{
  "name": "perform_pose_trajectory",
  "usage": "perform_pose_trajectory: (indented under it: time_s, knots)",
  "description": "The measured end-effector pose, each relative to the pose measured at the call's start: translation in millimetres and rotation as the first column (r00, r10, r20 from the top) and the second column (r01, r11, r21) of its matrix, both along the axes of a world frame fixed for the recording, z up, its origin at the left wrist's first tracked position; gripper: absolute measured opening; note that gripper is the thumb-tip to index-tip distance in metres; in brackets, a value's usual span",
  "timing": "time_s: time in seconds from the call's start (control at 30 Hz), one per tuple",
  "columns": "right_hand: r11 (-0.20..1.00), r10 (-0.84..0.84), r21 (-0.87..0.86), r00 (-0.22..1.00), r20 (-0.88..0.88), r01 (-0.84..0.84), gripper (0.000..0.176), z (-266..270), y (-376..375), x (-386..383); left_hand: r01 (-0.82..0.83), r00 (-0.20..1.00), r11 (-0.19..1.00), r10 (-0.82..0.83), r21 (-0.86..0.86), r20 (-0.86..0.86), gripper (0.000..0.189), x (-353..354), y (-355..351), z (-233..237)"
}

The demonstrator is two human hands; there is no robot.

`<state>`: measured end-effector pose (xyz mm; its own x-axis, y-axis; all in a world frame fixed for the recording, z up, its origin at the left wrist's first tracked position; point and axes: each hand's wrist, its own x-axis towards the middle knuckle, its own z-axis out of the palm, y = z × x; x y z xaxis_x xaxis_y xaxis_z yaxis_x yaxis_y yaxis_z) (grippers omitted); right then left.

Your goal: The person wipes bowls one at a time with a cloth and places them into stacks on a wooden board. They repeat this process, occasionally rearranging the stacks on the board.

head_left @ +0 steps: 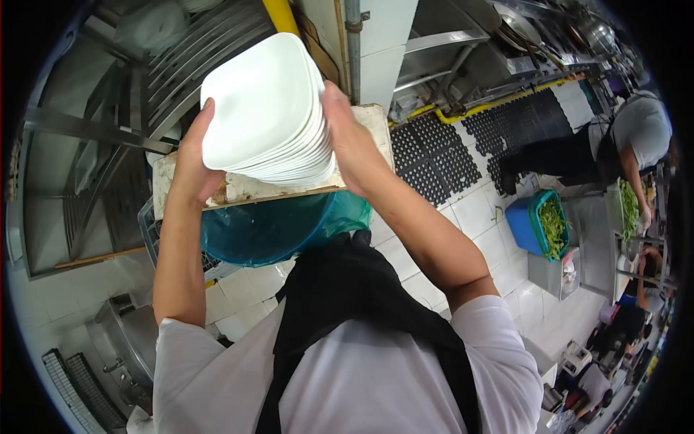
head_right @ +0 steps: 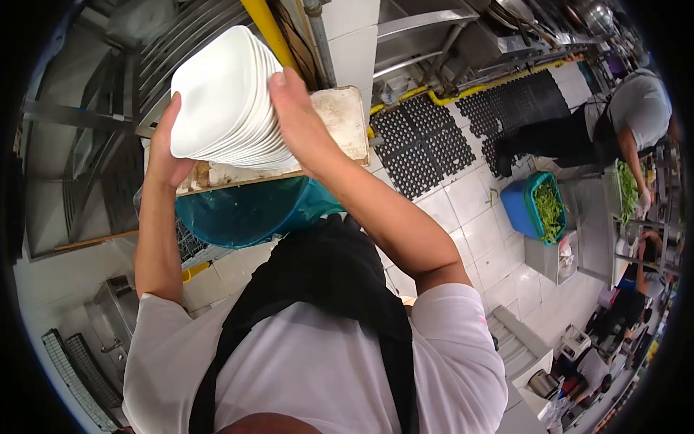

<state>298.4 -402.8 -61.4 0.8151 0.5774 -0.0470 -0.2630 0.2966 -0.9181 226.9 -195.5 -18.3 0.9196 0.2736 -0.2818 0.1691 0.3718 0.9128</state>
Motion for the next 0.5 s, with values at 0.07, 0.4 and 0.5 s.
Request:
perform_pose_trajectory:
  time_s: [0.07, 0.4, 0.5]
  knots:
    - [0.999, -0.031, 0.043, 0.999, -0.018, 0.032, 0.082, -19, 15, 4, 0.021, 1.000, 1.000, -0.021, -0.019, 0.018, 0.060, 0, -2, 2]
    - [0.991, -0.133, -0.009, 0.984, 0.119, 0.135, 0.076, -42, 12, -11, 0.044, 0.999, 0.996, -0.046, 0.074, 0.026, 0.071, 2, -4, -2]
    - [0.973, -0.231, 0.003, 0.973, 0.026, 0.231, 0.076, -41, 14, -8, 0.115, 0.993, 0.993, -0.115, -0.021, -0.004, 0.084, -150, -6, 11]
